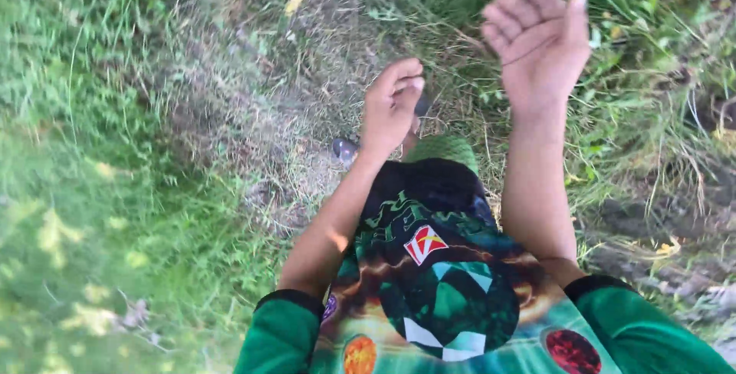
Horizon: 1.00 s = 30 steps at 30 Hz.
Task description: Pulling grass and weeds from the ground by hand
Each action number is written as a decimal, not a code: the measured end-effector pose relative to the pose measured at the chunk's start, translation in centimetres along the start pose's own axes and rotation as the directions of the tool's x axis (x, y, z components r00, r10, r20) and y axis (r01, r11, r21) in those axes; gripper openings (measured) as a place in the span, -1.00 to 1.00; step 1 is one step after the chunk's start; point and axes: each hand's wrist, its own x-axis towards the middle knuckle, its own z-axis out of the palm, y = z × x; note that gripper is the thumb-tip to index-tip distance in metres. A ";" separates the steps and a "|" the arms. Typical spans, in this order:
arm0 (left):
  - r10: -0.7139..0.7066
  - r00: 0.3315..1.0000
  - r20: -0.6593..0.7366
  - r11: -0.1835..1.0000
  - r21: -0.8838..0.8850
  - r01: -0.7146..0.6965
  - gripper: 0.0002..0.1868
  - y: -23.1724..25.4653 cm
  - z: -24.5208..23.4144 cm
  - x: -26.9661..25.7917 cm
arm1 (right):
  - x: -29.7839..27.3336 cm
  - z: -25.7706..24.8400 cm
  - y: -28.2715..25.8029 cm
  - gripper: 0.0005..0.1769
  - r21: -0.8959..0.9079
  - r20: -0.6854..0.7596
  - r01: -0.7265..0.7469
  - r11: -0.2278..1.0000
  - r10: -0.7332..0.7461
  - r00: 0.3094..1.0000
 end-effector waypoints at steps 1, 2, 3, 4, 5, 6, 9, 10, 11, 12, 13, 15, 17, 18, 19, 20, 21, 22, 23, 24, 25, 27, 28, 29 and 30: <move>-0.009 0.999 -0.034 1.000 -0.007 0.009 -0.65 -0.2 -1.1 -1.2 | 0.2 0.2 1.9 -0.26 -0.009 0.017 -0.031 0.999 0.031 0.999; -0.013 0.998 -0.057 0.999 -0.038 0.011 -0.67 -0.4 -2.4 -2.4 | 0.3 0.5 3.9 -0.25 0.099 0.025 -0.044 0.994 0.041 0.999; -0.001 0.997 -0.082 0.997 -0.071 -0.004 -0.68 -0.5 -3.6 -3.1 | 1.0 0.9 5.7 -0.25 0.201 0.044 -0.052 0.978 0.043 0.998; 0.004 0.993 -0.119 0.997 -0.079 -0.014 -0.68 -0.1 -5.1 -4.1 | 0.7 2.2 7.6 -0.25 0.188 0.073 -0.079 0.979 0.066 0.995; -0.050 0.988 -0.144 0.991 -0.128 0.032 -0.68 0.4 -6.5 -4.5 | 0.9 3.3 9.3 -0.22 0.072 -0.008 -0.190 0.979 0.191 0.982; -0.104 0.981 -0.166 0.981 -0.179 0.074 -0.68 0.8 -8.0 -5.0 | 1.2 4.5 11.0 -0.19 -0.042 -0.102 -0.301 0.953 0.295 0.950; -0.100 0.957 -0.273 0.972 -0.232 0.036 -0.73 -2.6 -13.1 -8.6 | -2.6 9.2 16.7 -0.19 -0.110 -0.002 -0.443 0.889 0.446 0.895; -0.099 0.946 -0.308 0.970 -0.240 0.024 -0.73 -2.6 -14.8 -9.9 | -3.3 10.6 18.6 -0.19 -0.131 0.018 -0.462 0.877 0.468 0.883; -0.045 0.935 -0.350 0.982 -0.187 -0.022 -0.75 -2.5 -16.7 -10.7 | -3.7 12.2 20.4 -0.19 -0.155 0.040 -0.498 0.853 0.509 0.860; 0.009 0.921 -0.390 0.989 -0.131 -0.065 -0.78 -2.4 -18.5 -11.6 | -4.2 13.8 22.2 -0.19 -0.180 0.060 -0.532 0.828 0.549 0.834; 0.011 0.908 -0.418 0.987 -0.138 -0.076 -0.78 -1.9 -20.4 -12.6 | -4.5 15.3 23.7 -0.19 -0.204 0.074 -0.541 0.816 0.564 0.823; -0.025 0.873 -0.488 0.992 -0.117 -0.037 -0.80 -1.1 -23.9 -15.1 | -5.6 18.1 26.6 -0.21 -0.308 0.135 -0.596 0.742 0.654 0.744; -0.037 0.826 -0.563 0.983 -0.170 -0.072 -0.81 -2.3 -26.7 -17.6 | -6.2 21.3 29.2 -0.22 -0.351 0.193 -0.599 0.720 0.682 0.706; -0.039 0.796 -0.604 0.973 -0.205 -0.108 -0.82 -2.8 -28.2 -18.5 | -6.2 23.1 30.5 -0.22 -0.365 0.245 -0.589 0.721 0.685 0.686; -0.030 0.777 -0.629 0.971 -0.204 -0.128 -0.82 -4.1 -29.8 -18.6 | -5.7 24.7 31.7 -0.22 -0.387 0.264 -0.587 0.711 0.695 0.669; -0.038 0.741 -0.670 0.958 -0.235 -0.164 -0.82 -5.3 -31.4 -18.5 | -5.1 26.3 32.8 -0.22 -0.427 0.260 -0.592 0.683 0.720 0.643; -0.067 0.708 -0.703 0.944 -0.274 -0.182 -0.83 -6.6 -32.5 -19.1 | -5.4 27.4 33.8 -0.22 -0.461 0.237 -0.609 0.645 0.751 0.616; -0.078 0.690 -0.720 0.942 -0.280 -0.185 -0.83 -6.7 -33.8 -19.3 | -4.8 28.8 34.6 -0.22 -0.477 0.235 -0.617 0.626 0.767 0.597; -0.097 0.659 -0.746 0.944 -0.279 -0.177 -0.83 -6.9 -34.9 -19.6 | -4.4 29.9 35.5 -0.23 -0.468 0.262 -0.625 0.625 0.773 0.577; -0.116 0.626 -0.771 0.945 -0.279 -0.169 -0.83 -7.2 -36.0 -19.9 | -3.9 31.1 36.4 -0.25 -0.458 0.288 -0.634 0.623 0.779 0.557; -0.126 0.609 -0.783 0.942 -0.287 -0.174 -0.83 -7.5 -37.1 -19.8 | -3.2 32.0 37.7 -0.25 -0.474 0.285 -0.638 0.606 0.792 0.541; -0.155 0.569 -0.807 0.940 -0.298 -0.166 -0.84 -8.1 -39.6 -19.0 | -1.1 34.3 40.4 -0.28 -0.492 0.358 -0.608 0.623 0.782 0.511; -0.157 0.552 -0.819 0.938 -0.298 -0.176 -0.84 -8.1 -41.1 -18.3 | -0.2 35.2 42.1 -0.28 -0.507 0.361 -0.608 0.611 0.791 0.494; -0.163 0.544 -0.823 0.932 -0.309 -0.189 -0.84 -8.0 -42.5 -17.6 | 0.7 36.1 43.8 -0.29 -0.507 0.335 -0.638 0.579 0.815 0.473; -0.168 0.535 -0.828 0.926 -0.319 -0.202 -0.84 -8.0 -44.1 -16.8 | 1.7 37.1 45.7 -0.29 -0.507 0.308 -0.667 0.546 0.838 0.451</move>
